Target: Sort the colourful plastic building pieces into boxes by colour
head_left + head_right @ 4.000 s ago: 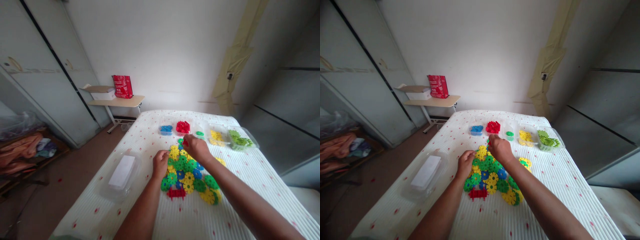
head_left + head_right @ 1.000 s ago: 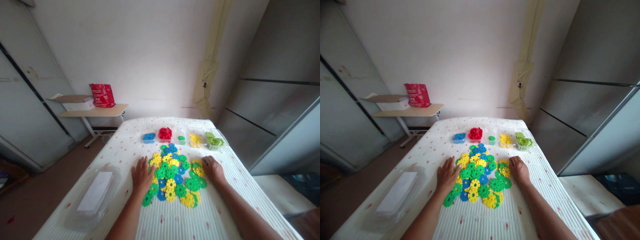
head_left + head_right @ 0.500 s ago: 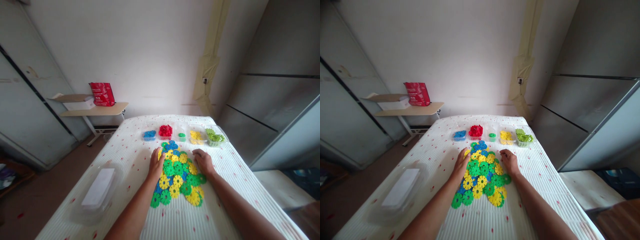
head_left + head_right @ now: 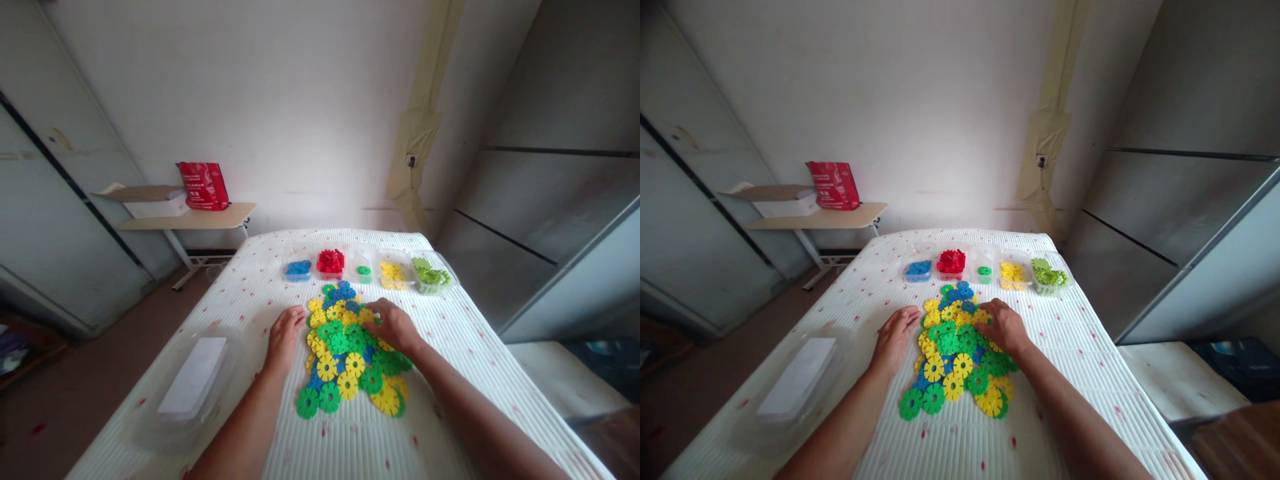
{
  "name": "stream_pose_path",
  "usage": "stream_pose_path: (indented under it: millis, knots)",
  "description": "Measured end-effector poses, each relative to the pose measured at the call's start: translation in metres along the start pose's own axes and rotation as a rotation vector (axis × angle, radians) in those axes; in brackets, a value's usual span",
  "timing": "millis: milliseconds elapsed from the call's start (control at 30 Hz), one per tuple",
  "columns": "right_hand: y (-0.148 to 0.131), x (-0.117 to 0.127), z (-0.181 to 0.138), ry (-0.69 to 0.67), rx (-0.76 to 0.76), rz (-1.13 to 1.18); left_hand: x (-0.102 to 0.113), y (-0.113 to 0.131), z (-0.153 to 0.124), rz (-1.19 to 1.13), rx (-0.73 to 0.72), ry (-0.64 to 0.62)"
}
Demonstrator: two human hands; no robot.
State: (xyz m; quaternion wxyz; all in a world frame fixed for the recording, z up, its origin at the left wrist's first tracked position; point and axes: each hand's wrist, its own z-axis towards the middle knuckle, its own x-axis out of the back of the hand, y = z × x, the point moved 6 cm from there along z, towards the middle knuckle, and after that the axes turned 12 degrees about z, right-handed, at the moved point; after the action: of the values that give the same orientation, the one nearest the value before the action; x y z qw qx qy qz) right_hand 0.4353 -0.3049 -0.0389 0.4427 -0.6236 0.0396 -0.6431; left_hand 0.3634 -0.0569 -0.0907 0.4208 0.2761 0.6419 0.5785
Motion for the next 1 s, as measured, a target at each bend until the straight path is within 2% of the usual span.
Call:
stream_pose_path:
  millis: [100, 200, 467, 633, 733, 833, 933, 1000]
  knots:
    - [-0.005, -0.012, 0.006, -0.089, -0.043, -0.18, 0.001, 0.001, 0.0, -0.036, 0.008, -0.018]
    - [-0.006, -0.016, 0.011, -0.14, -0.078, -0.22, 0.003, 0.0, 0.0, -0.065, 0.018, -0.025]
    - [-0.003, -0.014, 0.013, -0.118, -0.143, -0.248, 0.004, 0.001, 0.001, -0.093, 0.03, -0.031]
    - [0.0, -0.017, 0.015, -0.128, -0.11, -0.187, 0.005, 0.001, 0.001, -0.085, 0.023, -0.025]
    - [0.005, -0.01, 0.017, -0.11, -0.091, -0.102, 0.006, 0.0, 0.002, -0.099, 0.023, -0.024]
    - [0.014, 0.011, 0.018, -0.003, -0.113, -0.029, 0.006, -0.001, 0.003, -0.113, 0.019, -0.038]
    - [0.019, 0.028, 0.016, 0.101, -0.158, -0.057, 0.006, -0.001, 0.003, -0.098, 0.017, -0.039]
    - [0.016, 0.027, 0.014, 0.093, -0.169, -0.119, 0.006, 0.0, 0.002, -0.082, 0.021, -0.034]
